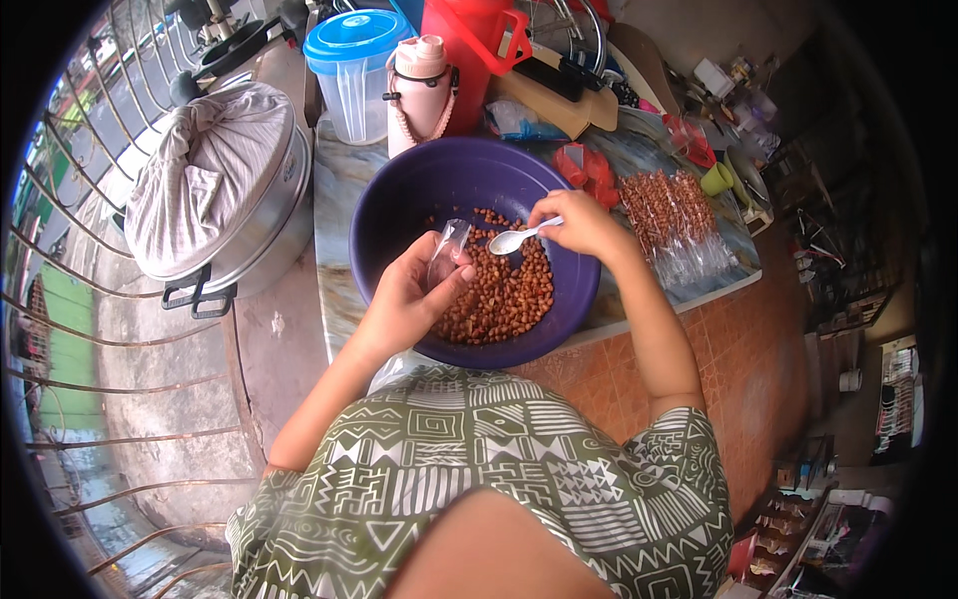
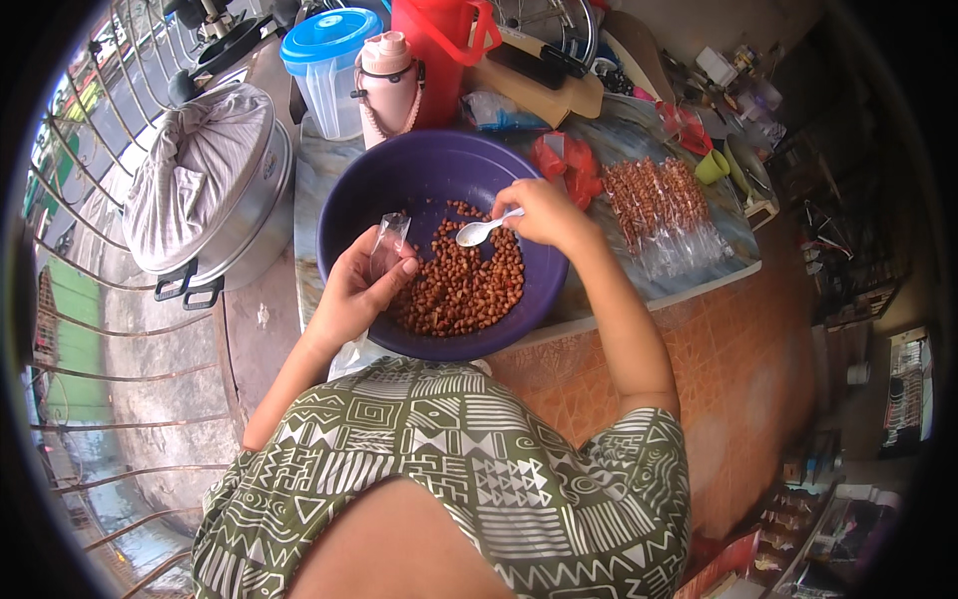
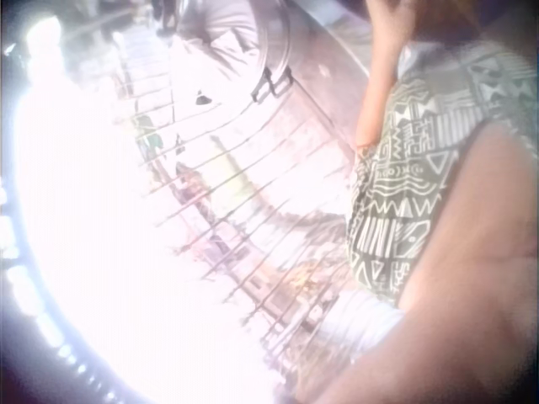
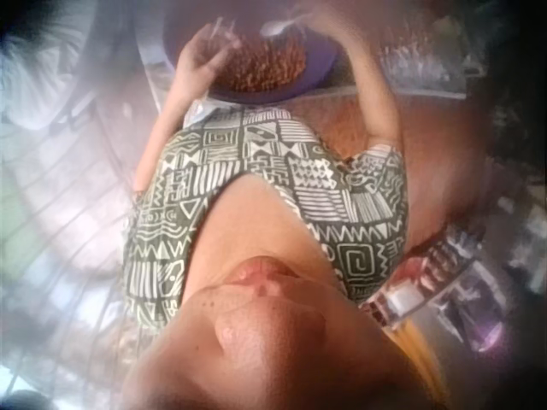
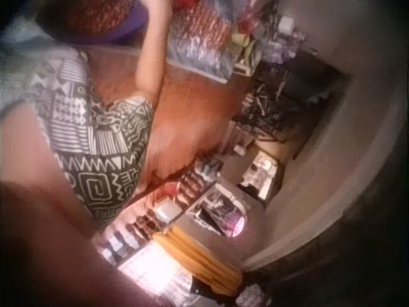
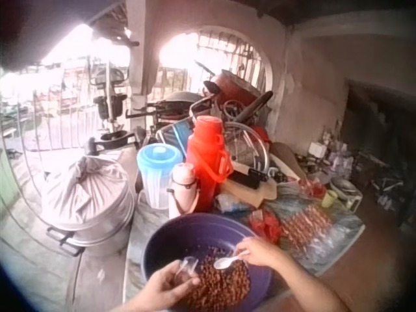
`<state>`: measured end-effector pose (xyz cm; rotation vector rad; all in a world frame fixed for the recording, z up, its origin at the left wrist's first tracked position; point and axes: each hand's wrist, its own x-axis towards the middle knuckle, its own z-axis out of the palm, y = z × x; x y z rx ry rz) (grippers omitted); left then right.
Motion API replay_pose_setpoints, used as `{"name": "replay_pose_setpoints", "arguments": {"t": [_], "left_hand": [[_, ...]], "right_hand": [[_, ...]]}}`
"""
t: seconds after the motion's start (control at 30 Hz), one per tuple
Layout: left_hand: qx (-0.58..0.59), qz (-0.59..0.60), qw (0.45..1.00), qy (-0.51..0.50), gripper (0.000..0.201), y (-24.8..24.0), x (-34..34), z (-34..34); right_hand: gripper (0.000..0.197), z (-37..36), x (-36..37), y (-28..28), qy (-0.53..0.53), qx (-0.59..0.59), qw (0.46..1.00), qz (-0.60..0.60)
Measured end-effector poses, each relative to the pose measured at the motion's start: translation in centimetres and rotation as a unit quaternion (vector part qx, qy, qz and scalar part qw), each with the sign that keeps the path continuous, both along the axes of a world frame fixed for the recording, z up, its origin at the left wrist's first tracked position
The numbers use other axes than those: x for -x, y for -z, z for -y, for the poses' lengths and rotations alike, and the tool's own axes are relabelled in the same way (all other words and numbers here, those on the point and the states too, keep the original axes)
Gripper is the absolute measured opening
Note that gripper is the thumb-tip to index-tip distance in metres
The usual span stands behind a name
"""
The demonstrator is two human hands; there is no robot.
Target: The person scoops roasted peanuts from a purple bowl into small clear plastic bags using a white plastic spoon. After filling each bag, the person places it on a tray with other filled bags. The process is repeated continuously throughout the clip.
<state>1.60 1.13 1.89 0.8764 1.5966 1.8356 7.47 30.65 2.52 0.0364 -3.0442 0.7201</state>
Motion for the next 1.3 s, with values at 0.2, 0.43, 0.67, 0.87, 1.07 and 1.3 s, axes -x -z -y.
{"name": "replay_pose_setpoints", "arguments": {"t": [0.2,0.43,0.67,0.87,1.07,1.3], "left_hand": [[0.011,0.013,1.0,0.008,0.01,-0.1,0.2,-0.1],[0.04,0.04,0.998,0.017,0.01,-0.8,0.3,0.1],[0.052,0.046,0.997,0.033,0.01,-0.9,0.4,0.0],[0.093,0.02,0.994,0.055,0.012,0.2,0.7,-0.5],[0.126,-0.016,0.99,0.065,0.014,-0.1,0.6,-0.6],[0.116,-0.031,0.991,0.063,0.019,1.1,0.8,-0.7]], "right_hand": [[0.018,4.1,-0.1,6.0,-0.083,0.169,0.969,0.162],[0.019,3.6,-0.2,4.1,-0.116,0.245,0.929,0.252],[0.016,0.1,-0.7,-2.9,-0.102,0.258,0.948,0.156],[0.018,-0.1,-0.4,-11.3,-0.036,0.21,0.966,0.145],[0.019,1.2,0.7,-13.5,-0.061,0.148,0.977,0.144],[0.019,2.8,1.6,-14.2,-0.082,0.106,0.983,0.124]]}}
